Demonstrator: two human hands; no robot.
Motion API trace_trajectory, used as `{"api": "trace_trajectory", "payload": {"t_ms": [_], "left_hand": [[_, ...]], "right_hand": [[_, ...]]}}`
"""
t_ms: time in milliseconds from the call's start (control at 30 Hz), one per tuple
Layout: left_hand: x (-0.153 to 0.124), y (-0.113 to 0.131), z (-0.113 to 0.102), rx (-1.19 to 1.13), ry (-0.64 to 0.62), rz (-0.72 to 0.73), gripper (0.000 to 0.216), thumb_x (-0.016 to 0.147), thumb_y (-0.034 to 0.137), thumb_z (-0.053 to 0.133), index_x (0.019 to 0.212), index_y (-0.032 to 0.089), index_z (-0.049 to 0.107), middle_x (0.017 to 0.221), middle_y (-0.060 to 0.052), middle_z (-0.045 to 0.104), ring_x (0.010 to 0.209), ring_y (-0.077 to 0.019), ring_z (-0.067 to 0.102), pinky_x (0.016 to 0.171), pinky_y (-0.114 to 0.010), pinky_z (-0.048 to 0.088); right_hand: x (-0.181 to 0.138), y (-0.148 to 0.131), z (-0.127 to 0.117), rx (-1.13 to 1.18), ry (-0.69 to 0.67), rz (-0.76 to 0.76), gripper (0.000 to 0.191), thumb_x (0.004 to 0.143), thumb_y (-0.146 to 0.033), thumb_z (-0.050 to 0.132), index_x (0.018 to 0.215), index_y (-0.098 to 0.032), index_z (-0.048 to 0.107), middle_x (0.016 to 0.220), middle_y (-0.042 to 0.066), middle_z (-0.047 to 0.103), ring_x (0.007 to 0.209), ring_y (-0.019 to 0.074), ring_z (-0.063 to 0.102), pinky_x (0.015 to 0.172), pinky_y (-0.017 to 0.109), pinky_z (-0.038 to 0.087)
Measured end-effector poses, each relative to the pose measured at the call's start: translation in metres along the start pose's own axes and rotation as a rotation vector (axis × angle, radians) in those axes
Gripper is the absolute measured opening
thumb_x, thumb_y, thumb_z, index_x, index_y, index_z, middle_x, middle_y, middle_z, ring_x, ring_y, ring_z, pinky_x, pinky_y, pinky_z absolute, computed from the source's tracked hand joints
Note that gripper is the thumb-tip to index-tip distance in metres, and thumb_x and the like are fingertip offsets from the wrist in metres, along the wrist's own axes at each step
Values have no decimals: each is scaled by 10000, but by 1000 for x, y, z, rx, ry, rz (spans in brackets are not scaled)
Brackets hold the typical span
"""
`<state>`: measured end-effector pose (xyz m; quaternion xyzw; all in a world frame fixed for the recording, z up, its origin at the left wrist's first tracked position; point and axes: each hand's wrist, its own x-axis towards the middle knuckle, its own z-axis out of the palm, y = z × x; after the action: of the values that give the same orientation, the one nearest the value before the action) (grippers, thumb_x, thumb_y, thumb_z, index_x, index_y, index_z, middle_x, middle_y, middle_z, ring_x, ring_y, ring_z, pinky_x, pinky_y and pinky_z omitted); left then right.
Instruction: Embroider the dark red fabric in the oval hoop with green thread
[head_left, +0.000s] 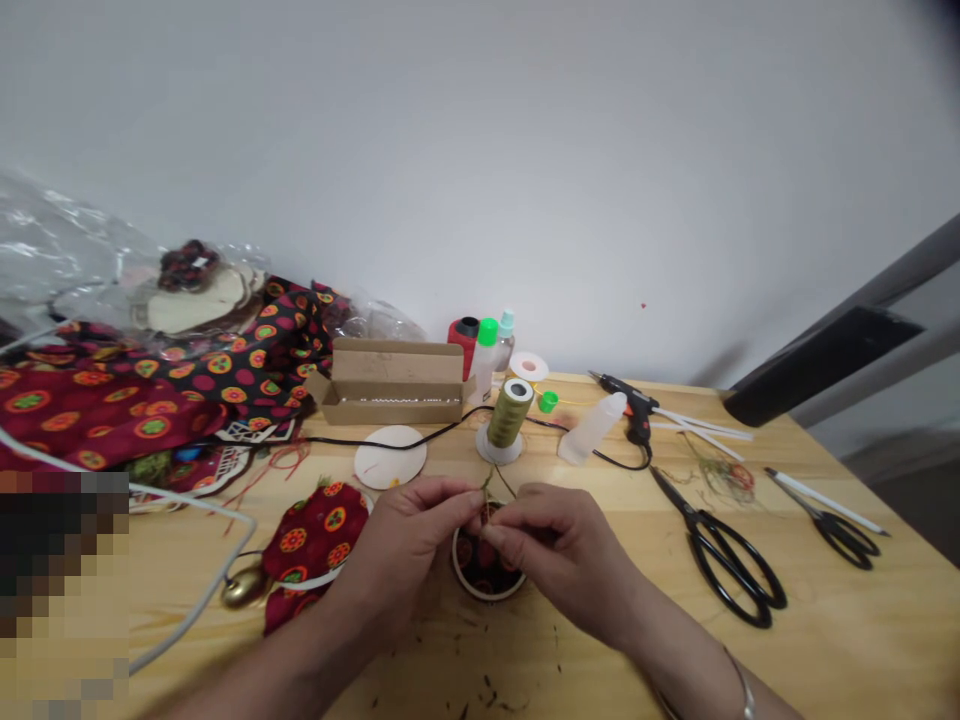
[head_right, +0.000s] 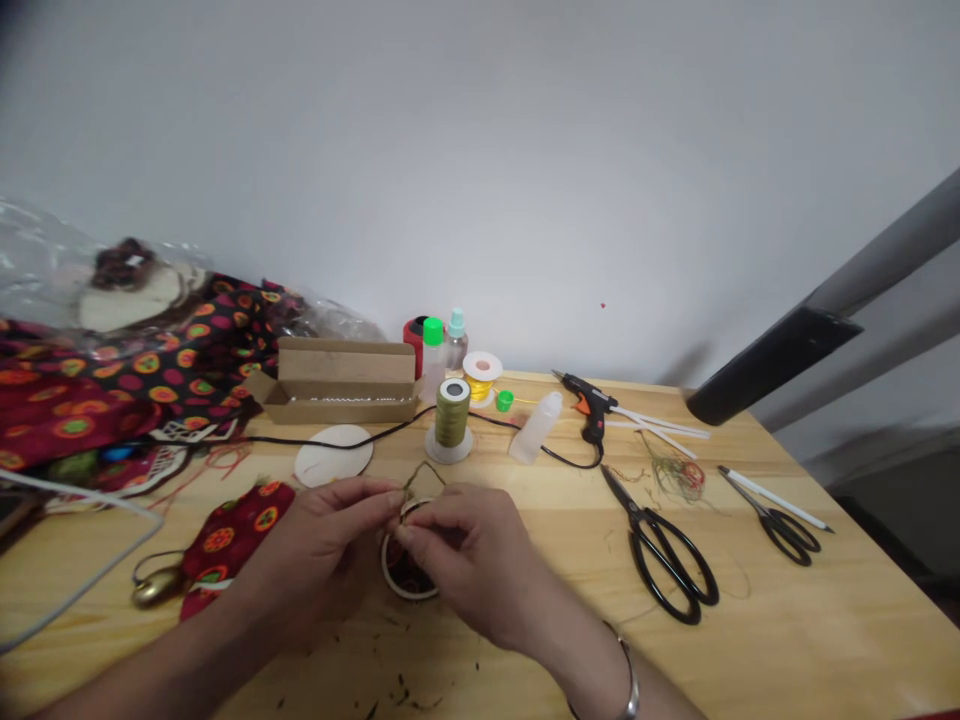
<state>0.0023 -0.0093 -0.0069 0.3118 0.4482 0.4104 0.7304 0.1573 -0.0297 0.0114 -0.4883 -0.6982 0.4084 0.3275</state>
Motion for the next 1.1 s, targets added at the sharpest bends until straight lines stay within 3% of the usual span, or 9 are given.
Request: {"api": "trace_trajectory", "payload": {"t_ms": [267, 400, 533, 667, 767, 833, 933, 1100], "left_hand": [[0, 2, 0, -100, -22, -60, 87, 657, 211, 695, 654, 139, 648, 589, -12, 663, 497, -120, 578, 495, -225, 456], [1, -1, -3, -128, -62, -78, 108, 699, 196, 665, 633, 119, 628, 539, 3, 614, 375, -20, 405, 372, -127, 289], [3, -1, -2, -191, -157, -111, 139, 705, 175, 654, 600, 113, 587, 500, 39, 524, 362, 3, 287, 348, -126, 175], [4, 3, -2, -191, -116, -85, 173, 672, 197, 687, 580, 124, 559, 449, 79, 409, 365, -7, 266, 352, -137, 167], [4, 4, -4, -184, -44, -63, 156, 638, 221, 721, 629, 135, 590, 409, 106, 338, 355, -15, 264, 347, -134, 184], [5, 3, -4, -181, -20, -69, 155, 621, 225, 734, 654, 136, 612, 405, 108, 346, 350, -14, 279, 347, -129, 209], [4, 1, -2, -155, 6, -72, 136, 610, 206, 740, 678, 134, 647, 440, 69, 473, 380, -30, 408, 383, -132, 307], [0, -1, 2, -104, -90, -61, 90, 657, 202, 711, 715, 137, 686, 621, -19, 664, 565, -110, 595, 569, -212, 458]], "right_hand": [[-11, -7, 5, -615, -5, -328, 200, 820, -125, 457, 679, -178, 588, 638, 2, 510, 579, 102, 436, 531, 227, 307], [-10, 0, 9, -800, 7, -412, 167, 800, -91, 447, 697, -169, 552, 655, 15, 525, 587, 120, 436, 528, 248, 297], [-10, 2, 10, -816, -33, -434, 144, 792, -74, 452, 750, -162, 557, 704, 30, 563, 623, 138, 464, 556, 259, 329], [-12, -6, 3, -590, -13, -411, 116, 795, -160, 496, 725, -181, 587, 770, 40, 603, 716, 156, 529, 646, 268, 392], [-11, -8, -6, -353, 272, -309, 134, 799, -209, 507, 735, -167, 617, 1117, 110, 559, 1021, 217, 508, 857, 321, 378], [-7, -6, -10, -200, 409, -204, 259, 849, -182, 436, 660, -163, 612, 1074, 104, 585, 1007, 193, 528, 867, 305, 378], [2, 1, -7, 50, 343, -30, 275, 842, -237, 483, 609, -154, 605, 822, 70, 633, 784, 158, 581, 737, 273, 427], [11, 9, 7, 463, 258, 191, 197, 767, -327, 598, 757, -138, 652, 726, 29, 605, 687, 133, 549, 653, 255, 434]]}}
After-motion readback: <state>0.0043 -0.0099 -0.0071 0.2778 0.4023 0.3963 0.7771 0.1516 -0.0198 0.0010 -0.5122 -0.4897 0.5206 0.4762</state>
